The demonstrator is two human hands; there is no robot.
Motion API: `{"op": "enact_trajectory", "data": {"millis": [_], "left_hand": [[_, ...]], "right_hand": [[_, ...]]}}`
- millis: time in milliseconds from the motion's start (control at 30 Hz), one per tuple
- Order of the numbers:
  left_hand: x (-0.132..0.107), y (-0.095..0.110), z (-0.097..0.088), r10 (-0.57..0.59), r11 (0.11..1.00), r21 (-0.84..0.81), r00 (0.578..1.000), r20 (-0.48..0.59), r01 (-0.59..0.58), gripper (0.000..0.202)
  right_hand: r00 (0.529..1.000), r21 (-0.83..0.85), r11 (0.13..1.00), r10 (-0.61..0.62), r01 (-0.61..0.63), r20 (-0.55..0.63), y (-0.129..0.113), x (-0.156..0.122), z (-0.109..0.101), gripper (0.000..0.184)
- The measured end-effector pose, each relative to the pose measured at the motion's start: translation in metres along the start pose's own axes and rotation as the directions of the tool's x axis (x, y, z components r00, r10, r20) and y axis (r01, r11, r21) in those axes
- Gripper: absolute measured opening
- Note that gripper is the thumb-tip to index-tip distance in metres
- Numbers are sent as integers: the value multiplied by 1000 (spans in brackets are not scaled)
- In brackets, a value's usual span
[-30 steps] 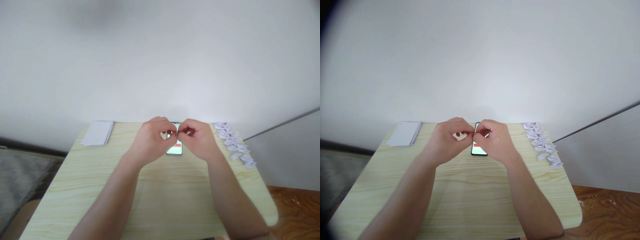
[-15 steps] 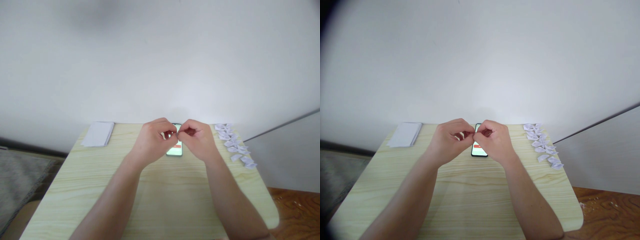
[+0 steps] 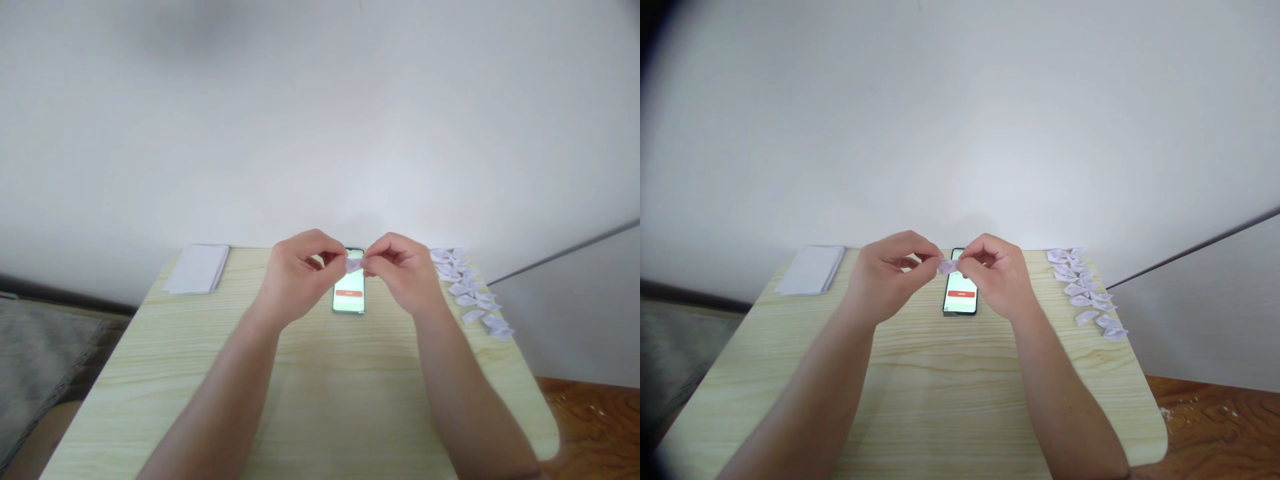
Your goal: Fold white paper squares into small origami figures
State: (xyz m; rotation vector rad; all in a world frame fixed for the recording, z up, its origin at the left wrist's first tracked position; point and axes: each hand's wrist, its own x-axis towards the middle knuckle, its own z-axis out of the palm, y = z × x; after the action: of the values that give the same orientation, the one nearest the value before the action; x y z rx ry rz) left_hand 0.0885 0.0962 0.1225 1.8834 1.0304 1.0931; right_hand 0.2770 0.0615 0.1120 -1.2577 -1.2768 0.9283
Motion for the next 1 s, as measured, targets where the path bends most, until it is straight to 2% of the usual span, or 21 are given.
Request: {"op": "enact_trajectory", "data": {"millis": [167,267,367,500,567,667,733,800,900,1000], "left_hand": [[0,-1,3,-1,994,-109,984,-178,-18,7],[0,-2,4,51,993,-96,971,-234,-75,7],[-1,-3,4,179,983,15,954,-239,-181,9],[-3,-4,6,378,925,127,905,-195,-358,12],[-3,-4,8,427,904,125,885,-185,-409,14],[-3,-5,10,449,893,112,874,-187,-435,15],[-3,-5,9,428,904,79,887,-175,-421,14],[-3,-5,6,366,930,11,921,-136,-368,12],[-5,-7,4,191,969,-153,981,-28,-193,15],[-4,-8,4,1,949,-314,998,69,21,21]], "right_hand": [[1000,110,994,9,-8,-9,0,2,0,5],[1000,124,992,28,-27,-3,1,2,1,6],[993,193,975,104,-113,55,0,2,1,13],[954,306,911,224,-278,197,-2,3,3,27],[947,333,895,230,-296,225,-2,3,5,21],[965,355,902,194,-247,178,-1,2,7,12],[979,340,919,170,-199,113,0,1,7,10],[988,311,938,144,-156,60,0,0,8,9],[995,280,955,91,-97,33,-2,-2,10,8],[999,255,966,26,-34,36,-5,-4,12,6]]}}
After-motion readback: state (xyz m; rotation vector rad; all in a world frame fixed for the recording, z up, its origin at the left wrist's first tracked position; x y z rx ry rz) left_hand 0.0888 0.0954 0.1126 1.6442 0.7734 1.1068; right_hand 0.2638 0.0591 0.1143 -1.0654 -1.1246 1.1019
